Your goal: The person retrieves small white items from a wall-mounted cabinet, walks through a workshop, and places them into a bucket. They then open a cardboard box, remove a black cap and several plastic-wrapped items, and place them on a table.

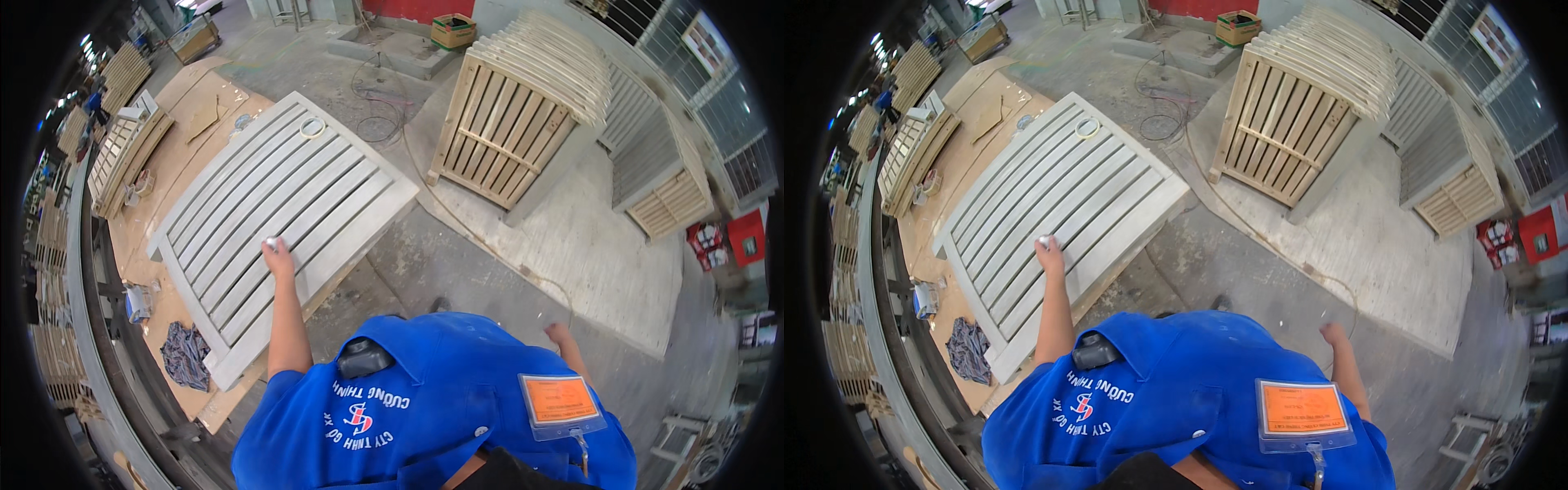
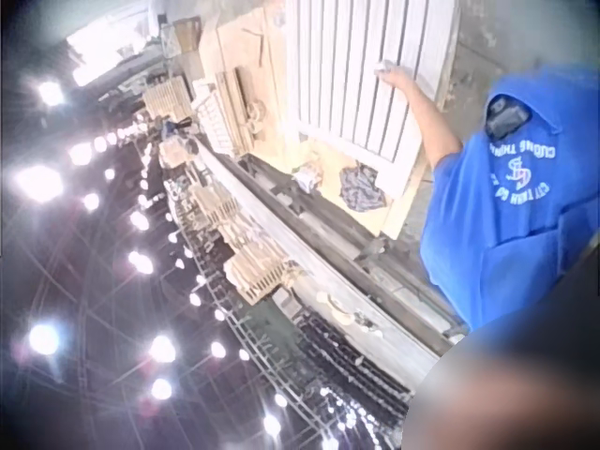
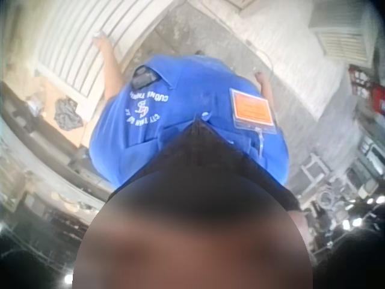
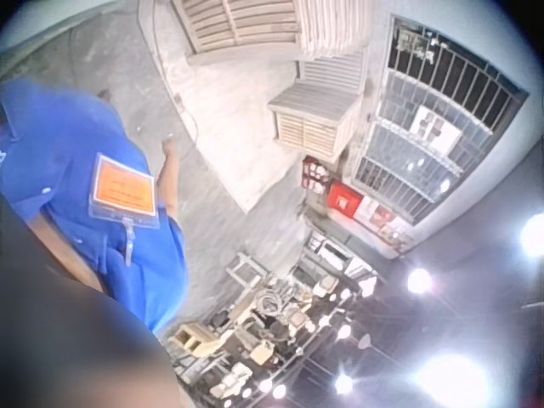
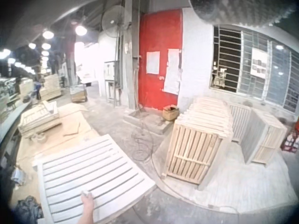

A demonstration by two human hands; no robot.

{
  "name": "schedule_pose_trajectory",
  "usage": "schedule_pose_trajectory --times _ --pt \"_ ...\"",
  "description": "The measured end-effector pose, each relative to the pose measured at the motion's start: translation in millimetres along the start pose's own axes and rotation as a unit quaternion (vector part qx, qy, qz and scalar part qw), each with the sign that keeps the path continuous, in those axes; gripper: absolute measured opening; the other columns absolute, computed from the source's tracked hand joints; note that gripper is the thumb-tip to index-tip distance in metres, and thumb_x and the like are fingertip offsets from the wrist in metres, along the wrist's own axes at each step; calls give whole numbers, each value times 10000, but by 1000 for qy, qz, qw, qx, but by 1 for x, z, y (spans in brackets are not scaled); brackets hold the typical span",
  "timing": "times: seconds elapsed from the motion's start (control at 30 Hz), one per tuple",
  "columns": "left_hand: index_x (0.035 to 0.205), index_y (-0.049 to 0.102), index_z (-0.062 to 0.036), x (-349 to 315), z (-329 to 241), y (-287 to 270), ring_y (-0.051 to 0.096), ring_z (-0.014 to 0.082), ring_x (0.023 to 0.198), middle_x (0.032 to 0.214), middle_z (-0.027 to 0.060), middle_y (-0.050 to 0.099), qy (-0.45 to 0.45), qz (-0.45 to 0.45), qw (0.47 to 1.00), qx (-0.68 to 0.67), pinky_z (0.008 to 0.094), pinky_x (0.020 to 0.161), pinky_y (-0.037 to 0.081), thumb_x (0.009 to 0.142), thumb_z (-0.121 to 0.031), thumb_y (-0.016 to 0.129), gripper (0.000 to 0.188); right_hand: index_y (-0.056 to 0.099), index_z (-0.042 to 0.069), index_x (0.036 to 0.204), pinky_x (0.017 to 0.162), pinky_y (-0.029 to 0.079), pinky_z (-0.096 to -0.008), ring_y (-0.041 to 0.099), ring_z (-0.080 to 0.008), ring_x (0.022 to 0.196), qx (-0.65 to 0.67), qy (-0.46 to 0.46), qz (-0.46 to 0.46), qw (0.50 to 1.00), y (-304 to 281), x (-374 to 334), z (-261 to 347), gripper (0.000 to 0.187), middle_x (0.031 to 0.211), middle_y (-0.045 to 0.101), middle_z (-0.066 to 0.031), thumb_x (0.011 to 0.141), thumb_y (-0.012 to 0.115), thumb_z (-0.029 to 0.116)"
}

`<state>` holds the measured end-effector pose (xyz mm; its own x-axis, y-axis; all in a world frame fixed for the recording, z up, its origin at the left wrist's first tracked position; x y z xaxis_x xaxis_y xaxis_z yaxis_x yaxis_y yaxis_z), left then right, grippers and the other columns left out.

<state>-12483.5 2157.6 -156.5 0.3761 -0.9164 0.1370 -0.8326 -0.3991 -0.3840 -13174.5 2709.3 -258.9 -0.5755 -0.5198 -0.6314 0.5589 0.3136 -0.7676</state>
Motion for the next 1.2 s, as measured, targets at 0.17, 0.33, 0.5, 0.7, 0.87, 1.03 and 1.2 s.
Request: schedule_pose_trajectory --times 0.17,0.33,0.5,0.7,0.87,1.03,1.2 --pt "968 478 20 -21 16 -20 538 244 794 874 150 557 -22 -155 985 73 355 710 433 852 -230 562 288 648 15 807 700 463 -424 595 -358 789 -65 -246 -60 965 -164 133 216 313 822 617 -211 749 578 314" --pt "955 434 -3 -40 25 -17 524 162 768 878 99 508 -95 -197 975 -49 280 591 495 883 -226 532 254 640 19 864 710 462 -403 593 -333 824 -56 -396 -42 915 -250 177 427 252 871 623 -186 772 567 241" --pt "973 402 -25 -47 38 -23 526 130 750 878 80 497 -112 -246 953 -135 248 556 508 910 -199 487 204 646 40 880 699 467 -384 601 -312 802 -58 -481 -12 875 -279 224 528 237 861 631 -169 768 586 241" --pt "981 410 -21 -58 34 -31 538 132 704 888 82 512 -158 -306 931 -119 225 521 485 916 -232 477 230 666 59 838 700 474 -396 614 -311 762 -186 -364 97 907 -287 345 512 266 808 645 -160 740 626 303" --pt "985 414 -16 -65 27 -29 540 134 685 881 87 515 -173 -338 919 -105 223 518 484 911 -234 490 243 668 53 868 731 472 -400 615 -315 804 -266 -401 132 867 -295 410 569 286 850 644 -166 738 623 304" --pt "973 429 -25 -69 26 -33 520 130 671 853 78 520 -250 -355 897 -87 232 527 478 903 -243 506 242 666 56 895 752 468 -399 610 -325 833 -369 -416 130 821 -319 442 690 292 868 638 -179 746 604 299" --pt "994 456 1 -46 -46 -10 523 136 691 852 81 530 -265 -384 883 52 256 545 468 892 -247 525 277 657 44 888 730 470 -384 617 -297 806 -311 -451 121 828 -346 496 780 282 840 647 -161 763 608 291"
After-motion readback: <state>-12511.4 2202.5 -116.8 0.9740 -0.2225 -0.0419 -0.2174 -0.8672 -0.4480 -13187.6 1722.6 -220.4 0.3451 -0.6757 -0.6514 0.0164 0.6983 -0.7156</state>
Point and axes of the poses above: each hand's wrist, its own x-axis towards the middle knuckle, its own y-axis out of the palm, z = x × y, the point moved 9 cm from there along x, towards the middle knuckle
